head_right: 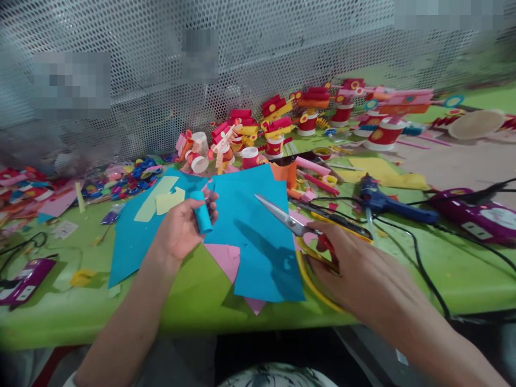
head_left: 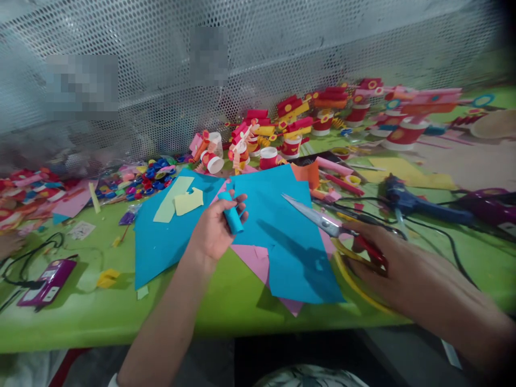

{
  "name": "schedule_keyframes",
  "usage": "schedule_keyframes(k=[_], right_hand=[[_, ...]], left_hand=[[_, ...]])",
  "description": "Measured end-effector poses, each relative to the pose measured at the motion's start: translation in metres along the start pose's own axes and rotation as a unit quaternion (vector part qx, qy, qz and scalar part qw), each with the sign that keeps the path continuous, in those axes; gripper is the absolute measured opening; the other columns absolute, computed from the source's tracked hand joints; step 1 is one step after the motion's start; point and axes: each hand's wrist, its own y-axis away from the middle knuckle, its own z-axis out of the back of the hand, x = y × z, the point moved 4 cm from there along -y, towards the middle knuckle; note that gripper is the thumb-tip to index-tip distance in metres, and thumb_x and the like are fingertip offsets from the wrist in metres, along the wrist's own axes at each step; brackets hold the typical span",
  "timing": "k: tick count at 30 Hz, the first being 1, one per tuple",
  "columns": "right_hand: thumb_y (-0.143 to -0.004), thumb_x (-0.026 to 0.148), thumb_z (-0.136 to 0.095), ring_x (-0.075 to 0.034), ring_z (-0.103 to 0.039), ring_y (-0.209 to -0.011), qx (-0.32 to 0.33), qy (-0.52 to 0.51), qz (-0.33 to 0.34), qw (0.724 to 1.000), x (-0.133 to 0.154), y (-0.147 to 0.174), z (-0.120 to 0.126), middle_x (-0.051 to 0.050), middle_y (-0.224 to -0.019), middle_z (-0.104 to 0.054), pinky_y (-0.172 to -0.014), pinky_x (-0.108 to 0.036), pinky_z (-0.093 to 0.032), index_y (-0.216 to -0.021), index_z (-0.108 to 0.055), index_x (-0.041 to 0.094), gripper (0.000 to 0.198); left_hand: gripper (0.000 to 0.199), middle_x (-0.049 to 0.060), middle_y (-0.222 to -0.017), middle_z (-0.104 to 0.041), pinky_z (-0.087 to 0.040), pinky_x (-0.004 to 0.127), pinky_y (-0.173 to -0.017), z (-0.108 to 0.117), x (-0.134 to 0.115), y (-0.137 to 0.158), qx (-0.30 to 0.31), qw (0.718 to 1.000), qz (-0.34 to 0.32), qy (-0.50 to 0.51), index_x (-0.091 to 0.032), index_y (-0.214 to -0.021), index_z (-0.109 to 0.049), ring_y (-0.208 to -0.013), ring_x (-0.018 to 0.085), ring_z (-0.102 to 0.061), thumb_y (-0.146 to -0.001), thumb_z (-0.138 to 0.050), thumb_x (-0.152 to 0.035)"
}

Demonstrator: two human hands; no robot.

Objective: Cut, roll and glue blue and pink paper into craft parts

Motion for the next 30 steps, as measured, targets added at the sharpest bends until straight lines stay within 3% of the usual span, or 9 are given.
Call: schedule_keyframes(k=[4, 6, 12, 21, 26, 30], right_hand=[[-0.105, 0.048, -0.041, -0.031, -0.076, -0.081, -0.084, 0.078, 0.142, 0.983, 0.017, -0.002, 0.000, -0.011, -0.098, -0.079, -0.063, -0.040, -0.055, -0.132, -0.062, 0.018, 0.047], [-0.107, 0.041, -0.041, -0.031, -0.078, -0.089, -0.092, 0.099, 0.177, 0.975, 0.023, -0.004, 0.000, -0.012, -0.105, -0.080, -0.069, -0.041, -0.057, -0.135, -0.062, 0.015, 0.044], [-0.105, 0.031, -0.048, -0.030, -0.078, -0.090, -0.035, 0.128, 0.176, 0.975, 0.027, -0.012, -0.013, -0.015, -0.116, -0.079, -0.068, -0.039, -0.058, -0.132, -0.065, 0.016, 0.036], [-0.107, 0.028, -0.042, -0.027, -0.077, -0.084, -0.004, 0.139, 0.191, 0.972, 0.026, -0.018, -0.020, -0.015, -0.104, -0.079, -0.067, -0.035, -0.052, -0.117, -0.068, 0.014, 0.031], [-0.105, 0.028, -0.046, -0.028, -0.075, -0.080, 0.007, 0.127, 0.193, 0.973, 0.020, -0.016, -0.026, -0.012, -0.095, -0.077, -0.064, -0.037, -0.052, -0.118, -0.066, 0.016, 0.027], [-0.104, 0.030, -0.048, -0.029, -0.076, -0.090, -0.009, 0.090, 0.190, 0.978, 0.016, -0.013, -0.032, -0.014, -0.111, -0.077, -0.073, -0.040, -0.058, -0.130, -0.062, 0.017, 0.033]], left_hand=[[0.033, 0.009, -0.108, -0.076, -0.061, 0.030, -0.078, 0.000, 0.002, -0.002, 0.023, 0.999, 0.024, 0.017, -0.017, -0.118, -0.064, -0.084, 0.016, -0.070, -0.087, -0.058, -0.009], [0.033, 0.011, -0.111, -0.077, -0.061, 0.033, -0.079, -0.001, 0.003, -0.001, 0.047, 0.998, 0.037, 0.013, -0.016, -0.121, -0.065, -0.084, 0.017, -0.071, -0.089, -0.057, -0.015], [0.043, 0.015, -0.115, -0.077, -0.060, 0.038, -0.082, -0.005, 0.009, 0.001, 0.113, 0.992, 0.060, -0.006, -0.012, -0.127, -0.069, -0.085, 0.021, -0.070, -0.091, -0.054, -0.031], [0.047, 0.014, -0.102, -0.078, -0.060, 0.038, -0.085, -0.011, 0.019, 0.002, 0.114, 0.991, 0.071, -0.027, -0.007, -0.134, -0.066, -0.077, 0.018, -0.067, -0.091, -0.050, -0.017], [0.044, 0.012, -0.107, -0.078, -0.058, 0.037, -0.087, -0.012, 0.020, 0.003, 0.124, 0.988, 0.024, -0.086, -0.013, -0.137, -0.065, -0.088, 0.019, -0.069, -0.093, -0.060, -0.016], [0.054, 0.010, -0.116, -0.076, -0.056, 0.034, -0.084, -0.011, 0.021, 0.002, 0.144, 0.978, -0.023, -0.147, -0.020, -0.142, -0.062, -0.095, 0.019, -0.068, -0.089, -0.074, -0.019]])
